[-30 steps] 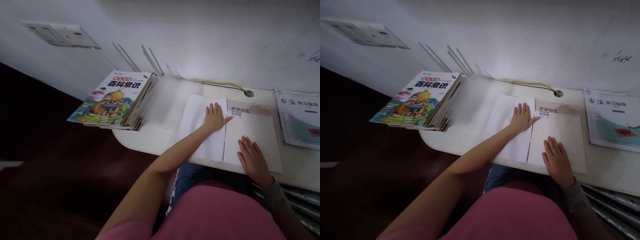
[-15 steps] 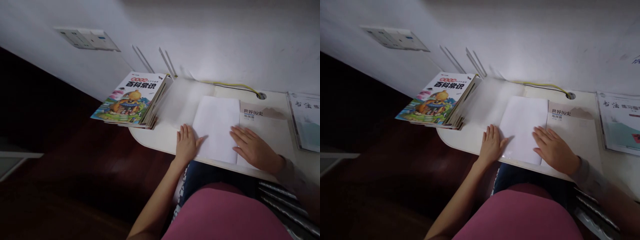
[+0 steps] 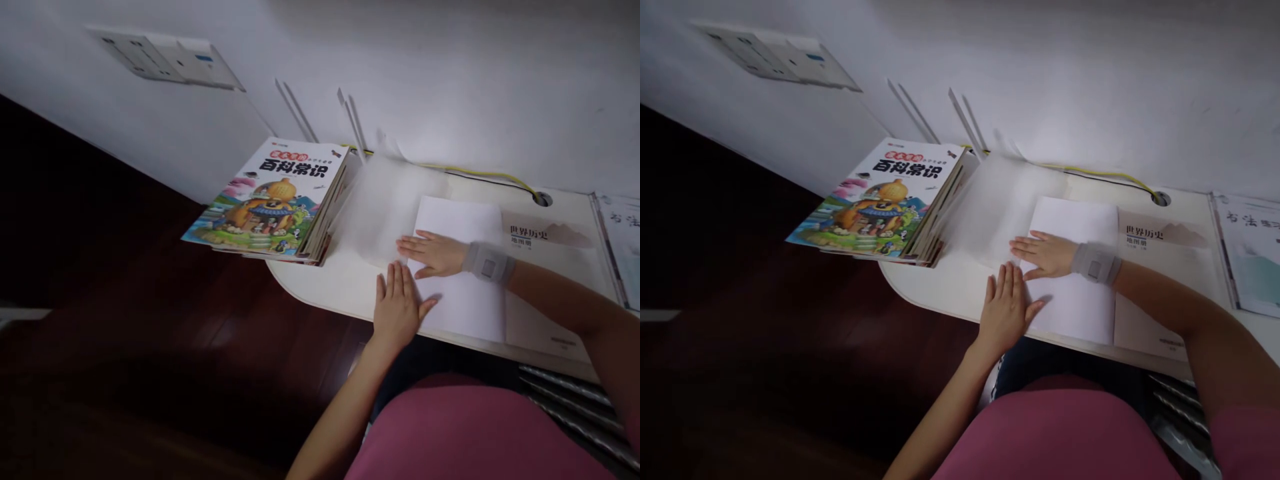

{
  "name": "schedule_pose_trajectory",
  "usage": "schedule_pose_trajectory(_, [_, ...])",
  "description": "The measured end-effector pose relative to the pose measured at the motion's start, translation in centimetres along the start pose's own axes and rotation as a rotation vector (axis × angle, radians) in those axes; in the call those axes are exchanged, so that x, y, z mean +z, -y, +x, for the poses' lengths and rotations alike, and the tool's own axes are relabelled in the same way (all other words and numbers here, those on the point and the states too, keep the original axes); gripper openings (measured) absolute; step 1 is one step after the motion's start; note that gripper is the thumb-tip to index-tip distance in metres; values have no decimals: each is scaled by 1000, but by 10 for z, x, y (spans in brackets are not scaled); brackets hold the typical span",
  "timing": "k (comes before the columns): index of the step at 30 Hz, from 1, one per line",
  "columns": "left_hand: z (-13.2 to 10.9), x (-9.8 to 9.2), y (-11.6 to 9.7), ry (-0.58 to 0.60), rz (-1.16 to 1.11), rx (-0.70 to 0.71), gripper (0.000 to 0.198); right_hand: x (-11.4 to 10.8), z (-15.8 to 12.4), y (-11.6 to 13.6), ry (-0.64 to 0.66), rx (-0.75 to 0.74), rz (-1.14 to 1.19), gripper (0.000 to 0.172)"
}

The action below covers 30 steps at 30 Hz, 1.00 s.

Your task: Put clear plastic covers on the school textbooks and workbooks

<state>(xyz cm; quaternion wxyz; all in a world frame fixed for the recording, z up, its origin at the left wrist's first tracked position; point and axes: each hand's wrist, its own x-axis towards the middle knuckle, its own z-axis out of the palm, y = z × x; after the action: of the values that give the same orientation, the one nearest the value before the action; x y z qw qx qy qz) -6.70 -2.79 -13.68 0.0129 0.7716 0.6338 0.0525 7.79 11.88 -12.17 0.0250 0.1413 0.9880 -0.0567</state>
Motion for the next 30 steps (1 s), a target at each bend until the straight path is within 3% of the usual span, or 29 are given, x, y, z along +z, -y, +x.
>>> schedule_pose_trajectory(10, [-3, -1, -1, -10, -100, -4, 86, -8, 24, -92, 1, 212, -10, 65])
schedule_pose_trajectory(14, [-4, 5, 9, -113, -191, -25, 56, -13, 36, -104, 26, 344, -17, 57])
schedule_pose_trajectory(16, [-3, 5, 16, -161, -264, -51, 42, -19, 39, -101, -10, 360, -58, 52])
schedule_pose_trajectory(19, [1, -2, 26, -187, -391, -165, 36, -31, 42, -86, -43, 250, -147, 41])
schedule_pose_trajectory(23, [10, -18, 31, -70, -587, -326, 42, -48, 46, -40, 40, 9, -198, 35])
schedule_pose_trajectory(27, [15, -37, 32, -38, -660, -349, 27, -64, 49, 4, 135, -172, -201, 26])
schedule_pose_trajectory(30, [13, -52, 26, -89, -689, -334, 21, -83, 46, -1, 173, -167, -273, 22])
